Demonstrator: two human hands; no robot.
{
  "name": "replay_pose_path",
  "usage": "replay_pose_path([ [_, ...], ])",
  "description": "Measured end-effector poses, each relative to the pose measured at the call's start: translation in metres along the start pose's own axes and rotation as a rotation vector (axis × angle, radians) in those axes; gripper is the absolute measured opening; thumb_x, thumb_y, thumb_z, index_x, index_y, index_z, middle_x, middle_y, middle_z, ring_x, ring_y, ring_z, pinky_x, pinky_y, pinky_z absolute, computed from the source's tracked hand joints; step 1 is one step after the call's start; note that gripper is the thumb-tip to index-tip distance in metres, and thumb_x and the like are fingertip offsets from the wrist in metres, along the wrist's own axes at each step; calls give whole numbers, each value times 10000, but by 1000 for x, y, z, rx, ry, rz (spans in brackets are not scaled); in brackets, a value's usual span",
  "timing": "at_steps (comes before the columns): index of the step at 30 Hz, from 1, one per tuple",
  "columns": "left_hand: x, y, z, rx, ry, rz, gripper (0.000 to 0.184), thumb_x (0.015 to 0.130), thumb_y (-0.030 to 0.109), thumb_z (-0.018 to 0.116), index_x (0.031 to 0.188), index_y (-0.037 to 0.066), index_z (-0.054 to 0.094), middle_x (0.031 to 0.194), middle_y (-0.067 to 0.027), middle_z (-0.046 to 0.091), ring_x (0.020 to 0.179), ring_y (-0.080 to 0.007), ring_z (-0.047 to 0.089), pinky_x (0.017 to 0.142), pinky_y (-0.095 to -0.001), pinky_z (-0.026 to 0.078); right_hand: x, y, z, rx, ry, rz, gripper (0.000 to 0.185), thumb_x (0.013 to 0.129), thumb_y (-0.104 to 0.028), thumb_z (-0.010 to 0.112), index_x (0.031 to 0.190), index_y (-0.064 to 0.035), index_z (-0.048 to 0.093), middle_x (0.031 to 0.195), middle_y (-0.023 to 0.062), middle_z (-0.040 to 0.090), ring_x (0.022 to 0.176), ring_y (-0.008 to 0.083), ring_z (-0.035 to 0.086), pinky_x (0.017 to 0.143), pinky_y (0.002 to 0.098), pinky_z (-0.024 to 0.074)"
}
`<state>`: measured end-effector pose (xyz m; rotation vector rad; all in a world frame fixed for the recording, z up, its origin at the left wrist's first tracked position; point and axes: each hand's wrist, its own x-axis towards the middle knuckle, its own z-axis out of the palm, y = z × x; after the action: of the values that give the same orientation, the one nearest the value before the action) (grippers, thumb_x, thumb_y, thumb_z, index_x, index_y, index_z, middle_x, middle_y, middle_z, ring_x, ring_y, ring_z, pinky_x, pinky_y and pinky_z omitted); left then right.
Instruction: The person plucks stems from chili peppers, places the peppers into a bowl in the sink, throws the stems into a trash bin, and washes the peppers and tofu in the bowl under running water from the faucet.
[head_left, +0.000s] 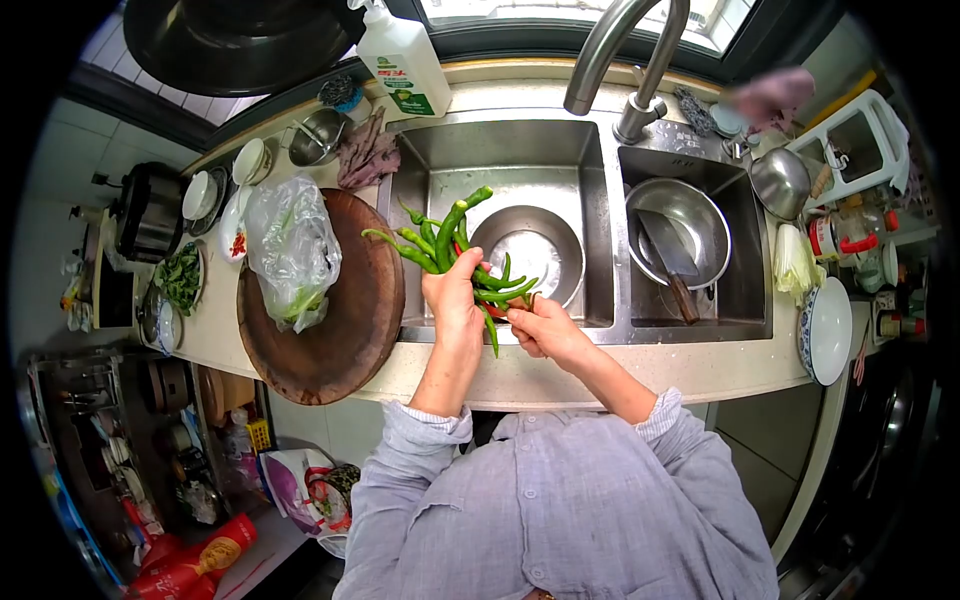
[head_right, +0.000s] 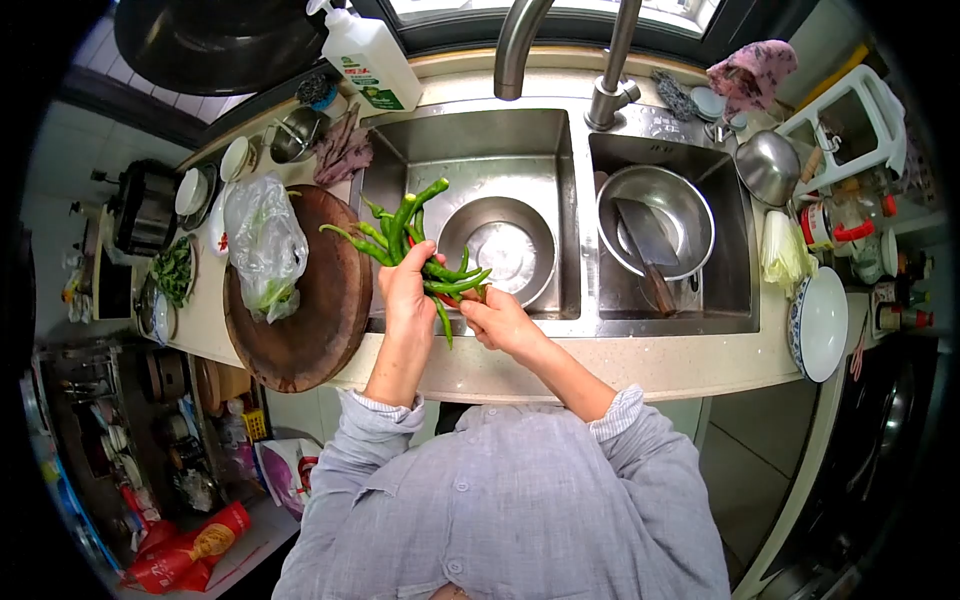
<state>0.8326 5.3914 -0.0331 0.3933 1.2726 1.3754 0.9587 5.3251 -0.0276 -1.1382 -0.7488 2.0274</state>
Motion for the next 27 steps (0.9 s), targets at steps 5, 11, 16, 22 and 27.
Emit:
replay_pose_path([
  [5, 0, 5, -1, -55, -95, -158, 159, 731, 18, 635, 866, -2, 554, 715, -69, 584, 590, -158, 565, 543, -298, 491, 5, 12, -1, -181, 54, -251, 159, 866, -137, 484, 962, -26, 544, 631, 0, 480, 481, 110, 416, 434, 249, 349],
  [11, 12, 17, -15, -169, -382, -646, 168, 727, 24, 637, 875, 5, 560, 753, -88, 607, 628, -174, 587, 592, -331, 513, 0, 3, -12, -1072, -18, -936, 181, 737, -11, 545, 918, -25, 541, 708, 136, 560, 623, 286, 580, 541, 367, 465],
  [16, 11, 18, -14, -68, -447, -663, 143, 751, 71, 630, 845, -23, 576, 689, -78, 583, 619, -173, 576, 645, -339, 505, -8, -8, -10, -1135, -85, -1013, 239, 655, 15, 557, 888, -34, 541, 725, 120, 575, 638, 291, 590, 545, 374, 477],
  [22, 10, 17, -14, -113, -511, -779, 161, 731, 55, 635, 859, -5, 558, 750, -78, 598, 610, -169, 580, 600, -336, 518, -13, -12, -12, -1195, -170, -1094, 228, 652, 16, 564, 874, -29, 538, 742, 109, 578, 632, 281, 586, 552, 361, 478],
  [27, 9, 18, -10, 31, -439, -689, 161, 726, 44, 624, 867, -6, 564, 718, -83, 599, 614, -169, 587, 568, -313, 506, -27, -15, -15, -1019, -133, -1023, 126, 755, -12, 553, 880, -27, 543, 734, 117, 576, 613, 278, 576, 548, 342, 474],
])
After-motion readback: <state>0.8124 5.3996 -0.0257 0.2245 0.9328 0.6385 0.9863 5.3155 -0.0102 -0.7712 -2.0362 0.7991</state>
